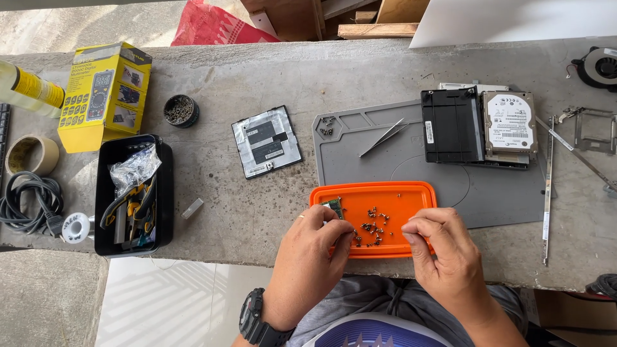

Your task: Picking up a small circuit board and individual tiny screws from a plastic container lid on a workbench.

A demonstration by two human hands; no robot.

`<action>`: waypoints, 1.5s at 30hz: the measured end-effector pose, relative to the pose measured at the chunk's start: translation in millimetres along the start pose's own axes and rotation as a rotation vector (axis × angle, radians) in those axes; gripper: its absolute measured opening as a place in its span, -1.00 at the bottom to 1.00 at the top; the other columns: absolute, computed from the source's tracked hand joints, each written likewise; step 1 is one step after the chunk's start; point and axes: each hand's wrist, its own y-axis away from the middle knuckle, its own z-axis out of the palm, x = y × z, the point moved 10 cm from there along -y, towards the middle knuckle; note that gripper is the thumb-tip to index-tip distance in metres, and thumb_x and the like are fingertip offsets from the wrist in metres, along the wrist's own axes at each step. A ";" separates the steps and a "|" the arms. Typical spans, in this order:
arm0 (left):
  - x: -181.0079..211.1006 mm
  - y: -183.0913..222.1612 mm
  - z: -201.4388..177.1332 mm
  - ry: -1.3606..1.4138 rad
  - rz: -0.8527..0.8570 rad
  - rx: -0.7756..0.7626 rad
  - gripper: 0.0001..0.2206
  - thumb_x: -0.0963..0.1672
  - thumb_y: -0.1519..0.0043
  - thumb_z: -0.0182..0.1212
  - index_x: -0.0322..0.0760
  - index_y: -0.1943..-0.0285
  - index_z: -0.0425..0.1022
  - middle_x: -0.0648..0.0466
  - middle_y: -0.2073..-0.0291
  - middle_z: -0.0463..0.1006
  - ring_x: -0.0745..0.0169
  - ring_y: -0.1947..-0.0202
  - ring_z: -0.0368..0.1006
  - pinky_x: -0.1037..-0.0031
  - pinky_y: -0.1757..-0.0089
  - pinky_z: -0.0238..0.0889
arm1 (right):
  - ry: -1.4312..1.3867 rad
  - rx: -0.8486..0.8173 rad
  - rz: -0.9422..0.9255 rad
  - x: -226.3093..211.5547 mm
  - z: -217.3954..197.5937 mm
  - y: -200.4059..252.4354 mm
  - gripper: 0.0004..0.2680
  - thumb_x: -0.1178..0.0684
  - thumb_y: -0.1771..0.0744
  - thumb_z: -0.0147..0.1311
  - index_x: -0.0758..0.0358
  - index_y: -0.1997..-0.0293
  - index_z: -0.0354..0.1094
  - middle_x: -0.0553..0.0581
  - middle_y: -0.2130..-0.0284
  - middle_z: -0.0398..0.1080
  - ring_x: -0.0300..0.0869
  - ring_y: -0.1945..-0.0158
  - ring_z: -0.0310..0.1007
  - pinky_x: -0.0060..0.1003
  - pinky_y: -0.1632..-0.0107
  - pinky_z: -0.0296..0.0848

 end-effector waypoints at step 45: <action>-5.1 -9.9 49.6 1.487 -0.705 -0.138 -0.88 -0.16 -0.43 0.38 -0.32 0.15 0.62 0.09 0.35 0.45 0.48 0.43 0.16 0.66 0.44 -0.12 | -0.416 0.118 0.195 -19.9 -23.4 -23.5 -0.95 0.22 -0.46 0.17 0.34 0.01 0.53 0.19 0.08 0.62 -0.12 -0.03 0.69 -0.39 -0.05 0.77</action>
